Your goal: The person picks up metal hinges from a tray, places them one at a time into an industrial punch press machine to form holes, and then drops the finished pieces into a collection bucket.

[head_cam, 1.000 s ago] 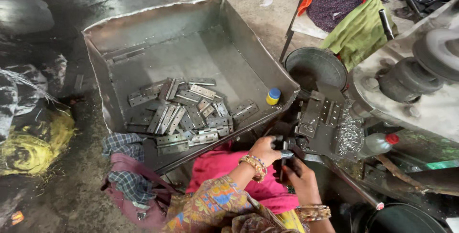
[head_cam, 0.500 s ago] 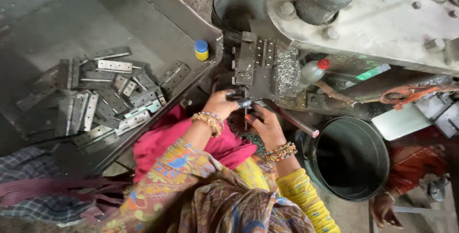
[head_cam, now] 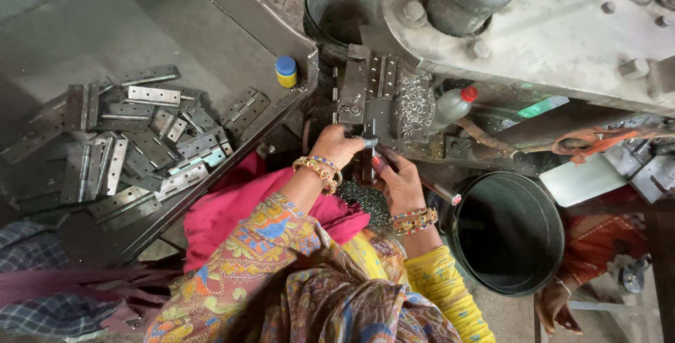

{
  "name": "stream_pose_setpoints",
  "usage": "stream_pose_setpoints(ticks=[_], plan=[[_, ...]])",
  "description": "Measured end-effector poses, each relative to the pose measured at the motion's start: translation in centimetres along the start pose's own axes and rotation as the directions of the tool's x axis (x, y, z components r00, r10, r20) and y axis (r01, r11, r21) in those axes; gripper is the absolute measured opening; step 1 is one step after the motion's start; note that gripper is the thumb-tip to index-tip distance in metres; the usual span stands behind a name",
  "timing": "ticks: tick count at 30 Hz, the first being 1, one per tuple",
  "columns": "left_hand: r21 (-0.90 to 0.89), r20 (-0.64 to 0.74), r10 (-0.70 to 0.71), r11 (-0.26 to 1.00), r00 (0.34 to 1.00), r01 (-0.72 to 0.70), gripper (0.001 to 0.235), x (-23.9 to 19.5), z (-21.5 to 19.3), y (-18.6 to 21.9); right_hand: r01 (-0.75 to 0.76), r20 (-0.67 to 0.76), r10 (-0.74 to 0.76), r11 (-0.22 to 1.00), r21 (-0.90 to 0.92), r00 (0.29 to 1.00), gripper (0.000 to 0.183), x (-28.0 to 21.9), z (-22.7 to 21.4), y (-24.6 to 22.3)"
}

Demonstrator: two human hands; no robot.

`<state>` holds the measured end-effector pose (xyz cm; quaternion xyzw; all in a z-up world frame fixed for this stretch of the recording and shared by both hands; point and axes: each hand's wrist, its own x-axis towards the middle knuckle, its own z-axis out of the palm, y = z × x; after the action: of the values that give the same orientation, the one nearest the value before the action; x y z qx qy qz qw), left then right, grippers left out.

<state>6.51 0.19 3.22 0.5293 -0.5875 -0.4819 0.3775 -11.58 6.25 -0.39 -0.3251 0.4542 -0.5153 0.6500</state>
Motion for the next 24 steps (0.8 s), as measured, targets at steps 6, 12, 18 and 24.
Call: stream_pose_setpoints(ticks=[6,12,18,24], plan=[[0.27,-0.106,-0.092,0.956,0.99,0.118,0.036,-0.7,0.1,0.5,-0.029,0.062,0.024,0.997,0.073,0.998,0.037,0.1,0.1,1.1],[0.108,-0.173,-0.042,0.992,0.984,0.061,0.034,-0.2,-0.2,-2.0,0.024,0.047,-0.033,0.982,0.186,0.998,0.031,0.8,-0.2,1.1],[0.136,-0.111,-0.14,0.978,0.984,0.155,0.034,3.2,1.8,-5.3,0.21,0.089,-0.382,0.29,-0.934,0.92,0.035,0.4,1.0,-3.7],[0.503,-0.255,0.162,0.864,0.953,-0.013,0.037,6.0,7.8,-2.4,-0.04,0.006,-0.107,-0.427,-0.903,0.994,0.032,-3.1,-1.9,-9.3]])
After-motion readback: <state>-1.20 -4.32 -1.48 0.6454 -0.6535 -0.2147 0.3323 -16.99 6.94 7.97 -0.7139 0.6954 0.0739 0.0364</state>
